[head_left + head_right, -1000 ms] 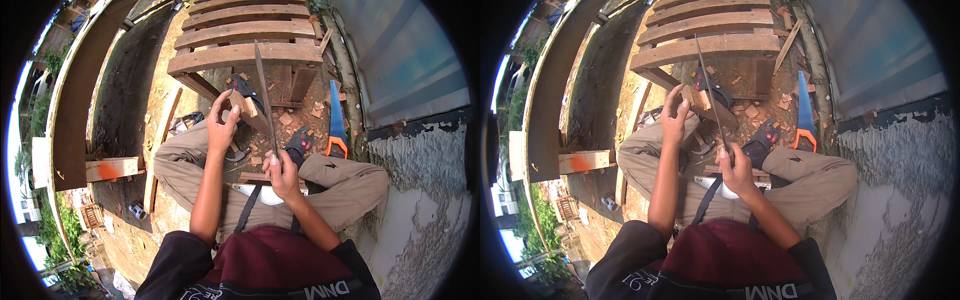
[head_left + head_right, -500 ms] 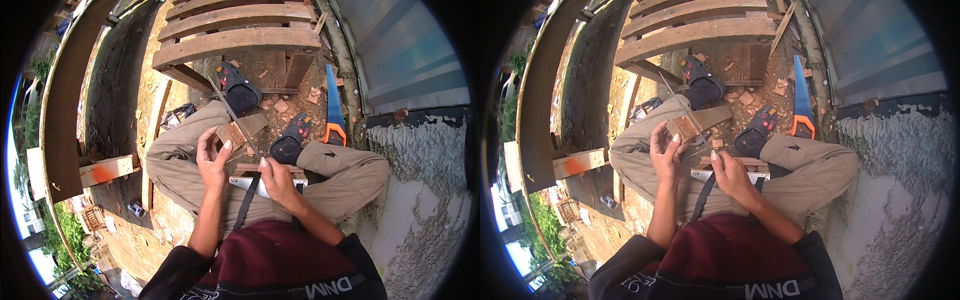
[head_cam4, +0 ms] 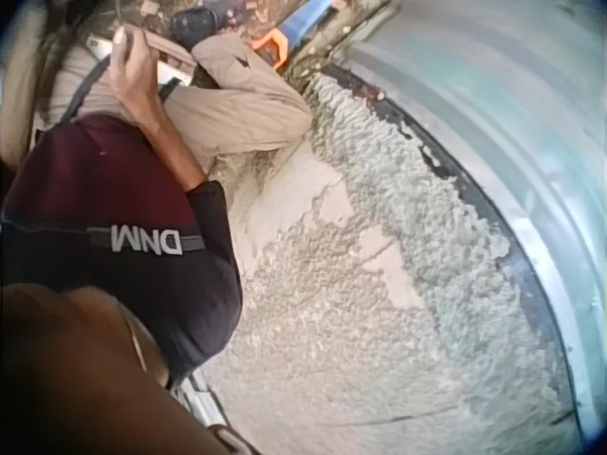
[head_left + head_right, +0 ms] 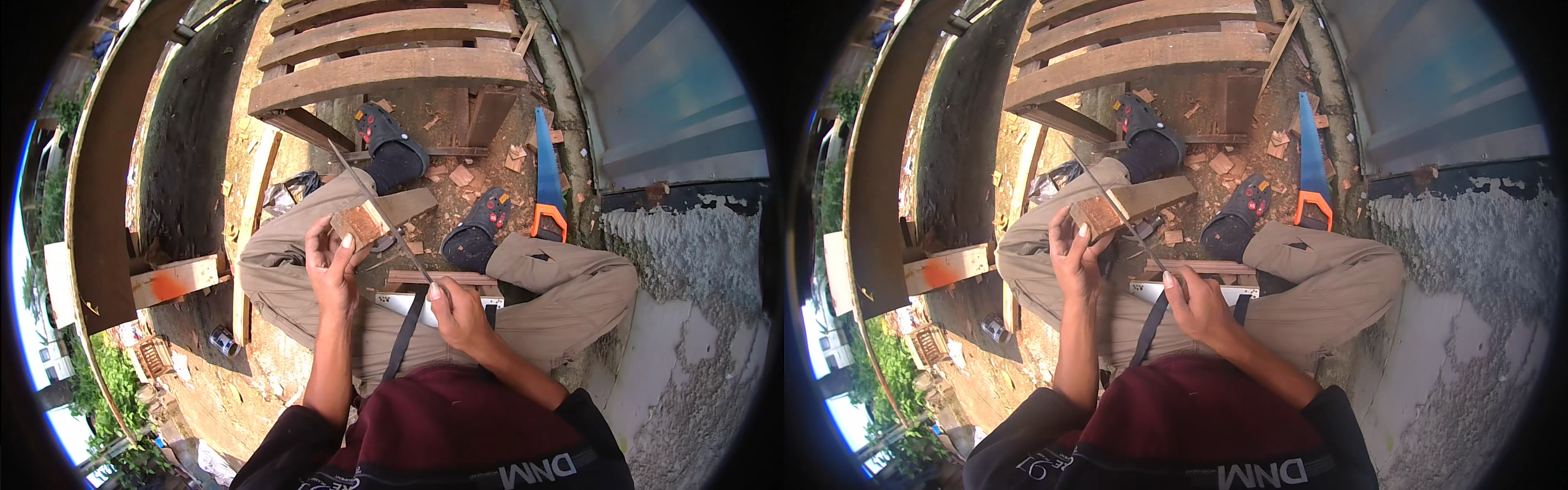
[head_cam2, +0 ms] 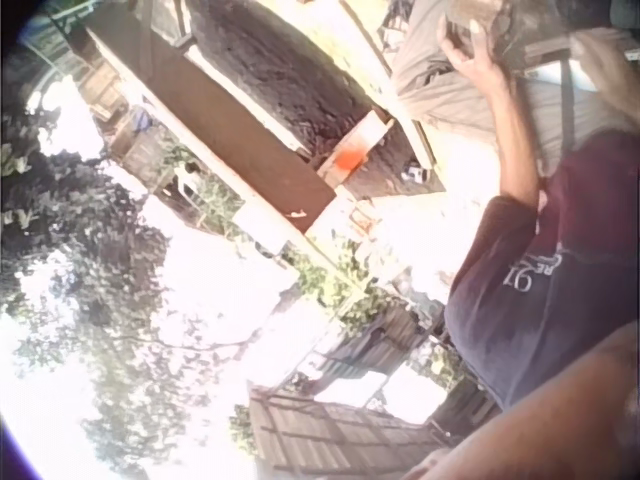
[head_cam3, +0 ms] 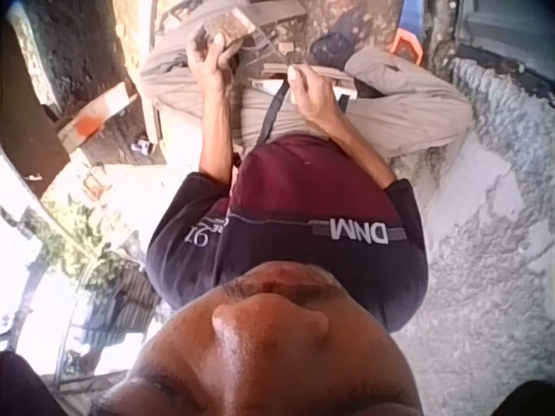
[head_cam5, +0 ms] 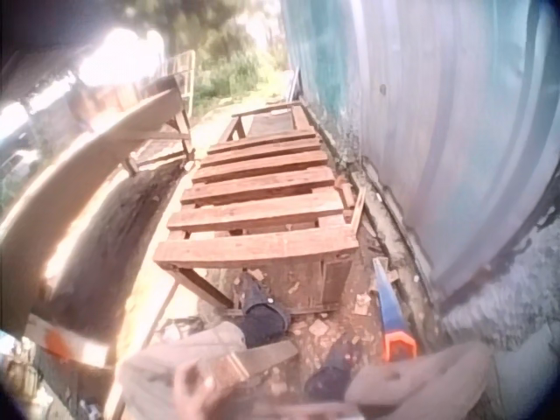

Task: The person saws a wooden plank on a pallet using a hand saw, then uses a knife to split the cut piece. The person places the cut plank on the pallet and continues to split the wood with the knife.

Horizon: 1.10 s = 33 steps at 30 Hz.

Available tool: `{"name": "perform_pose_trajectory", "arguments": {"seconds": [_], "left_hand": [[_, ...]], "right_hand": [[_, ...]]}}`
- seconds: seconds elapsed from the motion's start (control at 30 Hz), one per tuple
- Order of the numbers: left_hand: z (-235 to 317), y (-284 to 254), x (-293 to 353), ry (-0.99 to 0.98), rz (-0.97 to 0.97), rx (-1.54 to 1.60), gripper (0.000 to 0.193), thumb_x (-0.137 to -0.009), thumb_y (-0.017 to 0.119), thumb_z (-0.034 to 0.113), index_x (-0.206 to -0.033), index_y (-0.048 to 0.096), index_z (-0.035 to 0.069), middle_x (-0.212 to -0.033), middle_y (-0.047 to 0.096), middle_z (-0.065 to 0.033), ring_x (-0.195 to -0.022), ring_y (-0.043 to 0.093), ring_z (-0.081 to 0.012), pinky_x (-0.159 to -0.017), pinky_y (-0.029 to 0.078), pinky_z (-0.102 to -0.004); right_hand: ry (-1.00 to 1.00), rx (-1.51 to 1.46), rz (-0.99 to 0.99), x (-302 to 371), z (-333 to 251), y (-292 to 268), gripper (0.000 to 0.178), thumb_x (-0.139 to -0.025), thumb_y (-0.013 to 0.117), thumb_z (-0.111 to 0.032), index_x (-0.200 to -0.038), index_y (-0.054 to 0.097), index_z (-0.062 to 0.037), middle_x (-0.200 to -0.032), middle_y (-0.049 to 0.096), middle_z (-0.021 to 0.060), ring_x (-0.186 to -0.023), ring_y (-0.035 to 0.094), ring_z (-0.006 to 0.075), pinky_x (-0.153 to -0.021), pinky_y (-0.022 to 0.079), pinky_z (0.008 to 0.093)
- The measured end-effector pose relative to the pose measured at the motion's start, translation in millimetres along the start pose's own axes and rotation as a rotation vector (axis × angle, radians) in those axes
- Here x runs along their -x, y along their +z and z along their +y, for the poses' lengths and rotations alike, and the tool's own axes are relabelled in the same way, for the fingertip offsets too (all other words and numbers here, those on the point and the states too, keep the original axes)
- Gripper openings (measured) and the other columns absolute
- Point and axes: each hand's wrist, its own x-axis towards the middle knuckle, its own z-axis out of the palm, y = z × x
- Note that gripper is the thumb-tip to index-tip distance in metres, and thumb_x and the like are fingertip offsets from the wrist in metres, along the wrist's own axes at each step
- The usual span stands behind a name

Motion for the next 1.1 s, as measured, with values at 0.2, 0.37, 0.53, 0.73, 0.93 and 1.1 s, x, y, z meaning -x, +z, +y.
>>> {"name": "perform_pose_trajectory", "arguments": {"seconds": [0.2, 0.37, 0.53, 0.73, 0.93, 1.1], "left_hand": [[-1, -5, -3, -0.004, -0.002, 0.097, 0.05, -0.093, 0.065, 0.003, -0.138, 0.045, 0.005, -0.135, 0.052, -0.0127, -0.122, 0.059, -0.0257, -0.091, 0.062, -0.0448], [-2, -2, -5, 0.013, -0.009, 0.091, 0.047, -0.092, 0.064, 0.002, -0.135, 0.046, 0.006, -0.132, 0.053, -0.0111, -0.121, 0.059, -0.0229, -0.088, 0.063, -0.0411], [-9, -16, 2, 0.001, 0.021, 0.141, 0.045, -0.093, 0.063, 0.0, -0.135, 0.047, 0.006, -0.131, 0.053, -0.0098, -0.118, 0.059, -0.0204, -0.085, 0.063, -0.0396], [-7, -5, 2, -0.018, 0.066, 0.112, 0.043, -0.094, 0.066, 0.005, -0.133, 0.048, 0.009, -0.129, 0.056, -0.0091, -0.118, 0.059, -0.0208, -0.085, 0.063, -0.0404], [-17, -17, 2, -0.011, 0.052, 0.171, 0.039, -0.094, 0.064, 0.003, -0.129, 0.051, 0.01, -0.124, 0.058, -0.009, -0.109, 0.06, -0.0163, -0.083, 0.063, -0.035], [-9, 2, 3, -0.005, 0.145, 0.165, 0.039, -0.095, 0.065, 0.006, -0.131, 0.051, 0.008, -0.127, 0.056, -0.0083, -0.114, 0.06, -0.0175, -0.085, 0.063, -0.0422]], "right_hand": [[-0.399, -0.208, 0.053, 4, -22, -5, 0.029, -0.101, 0.052, -0.025, -0.105, 0.058, 0.0031, -0.066, 0.059, 0.0131, -0.055, 0.062, 0.0226, -0.052, 0.046, 0.0368], [-0.063, 0.067, -0.1, -1, 8, 6, 0.027, -0.101, 0.055, -0.025, -0.101, 0.058, 0.0015, -0.063, 0.06, 0.0149, -0.056, 0.063, 0.0338, -0.055, 0.048, 0.0419], [-0.28, -0.055, 0.02, 7, -52, -4, 0.026, -0.101, 0.057, -0.025, -0.102, 0.059, 0.0006, -0.062, 0.061, 0.0097, -0.054, 0.064, 0.0289, -0.053, 0.049, 0.0408], [-0.056, 0.13, -0.082, -8, 15, 16, 0.028, -0.1, 0.059, -0.026, -0.097, 0.057, 0.0018, -0.058, 0.058, 0.0159, -0.054, 0.063, 0.0369, -0.051, 0.046, 0.0451], [-0.316, -0.007, 0.029, -5, -38, 11, 0.029, -0.1, 0.059, -0.027, -0.098, 0.057, 0.0015, -0.059, 0.057, 0.0169, -0.054, 0.063, 0.0359, -0.051, 0.047, 0.0445], [-0.191, 0.14, -0.019, -15, 15, 17, 0.034, -0.098, 0.061, -0.03, -0.105, 0.06, 0.0032, -0.06, 0.059, 0.0214, -0.058, 0.064, 0.0398, -0.052, 0.049, 0.0453]]}}
